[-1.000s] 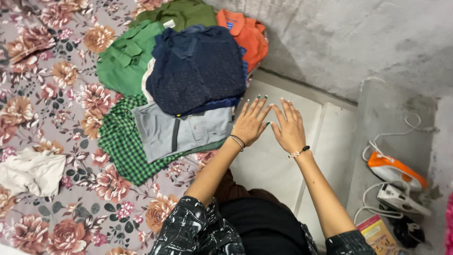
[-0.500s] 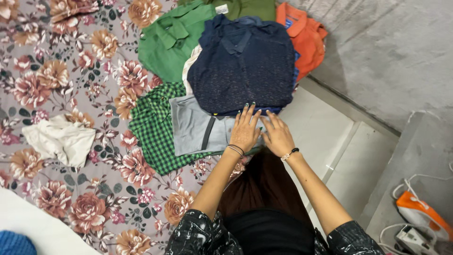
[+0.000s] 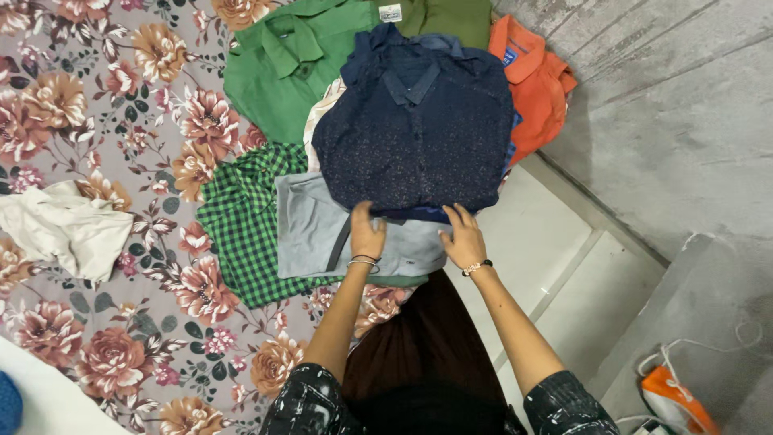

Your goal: The person wipes a concrete shelf with a cloth, then spreads a floral fabric over it. They pick up several folded shirts from a bed and place them one by one onto the fabric-covered shelf, smoothing each item.

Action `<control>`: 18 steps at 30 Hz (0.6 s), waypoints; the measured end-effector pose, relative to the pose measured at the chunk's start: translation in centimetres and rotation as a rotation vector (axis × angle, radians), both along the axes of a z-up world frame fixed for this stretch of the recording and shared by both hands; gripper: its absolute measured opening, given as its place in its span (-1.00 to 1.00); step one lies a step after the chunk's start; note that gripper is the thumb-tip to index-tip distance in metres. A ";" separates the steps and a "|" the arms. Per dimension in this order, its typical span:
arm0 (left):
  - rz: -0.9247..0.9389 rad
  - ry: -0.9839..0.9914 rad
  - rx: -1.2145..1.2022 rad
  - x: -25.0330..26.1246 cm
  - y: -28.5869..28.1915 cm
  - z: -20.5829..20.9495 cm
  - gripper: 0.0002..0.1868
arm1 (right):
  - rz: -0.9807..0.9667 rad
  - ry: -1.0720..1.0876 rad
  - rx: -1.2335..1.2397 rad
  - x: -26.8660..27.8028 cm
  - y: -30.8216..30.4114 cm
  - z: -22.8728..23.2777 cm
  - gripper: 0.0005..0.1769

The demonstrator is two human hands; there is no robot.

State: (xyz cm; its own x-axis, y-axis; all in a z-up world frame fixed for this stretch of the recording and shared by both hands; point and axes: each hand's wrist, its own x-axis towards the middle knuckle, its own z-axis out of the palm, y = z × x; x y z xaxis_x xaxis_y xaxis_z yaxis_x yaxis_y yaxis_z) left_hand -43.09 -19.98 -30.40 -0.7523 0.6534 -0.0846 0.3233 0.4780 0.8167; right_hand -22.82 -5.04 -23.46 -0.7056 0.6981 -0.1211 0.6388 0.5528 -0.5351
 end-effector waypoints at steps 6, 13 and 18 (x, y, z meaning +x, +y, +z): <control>0.546 -0.440 0.068 -2.4 1.9 -0.9 -0.16 | -0.601 0.084 -0.087 0.8 6.0 -3.8 -0.28; 0.955 -0.551 0.165 -4.3 4.1 -1.7 -0.28 | -1.143 0.501 -1.063 0.7 12.1 -2.8 -0.50; 1.085 -0.725 0.244 -5.0 6.2 -1.6 -0.22 | -0.976 0.054 -0.972 0.0 13.2 -2.7 -0.60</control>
State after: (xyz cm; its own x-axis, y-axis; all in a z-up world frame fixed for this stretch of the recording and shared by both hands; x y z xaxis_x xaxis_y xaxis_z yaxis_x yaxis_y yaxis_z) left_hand -48.11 -13.75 -32.02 -0.7330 -0.1906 -0.6530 -0.6695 0.0327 0.7421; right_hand -22.80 8.20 -26.19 -0.0023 0.5594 -0.8289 0.5145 -0.7101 -0.4807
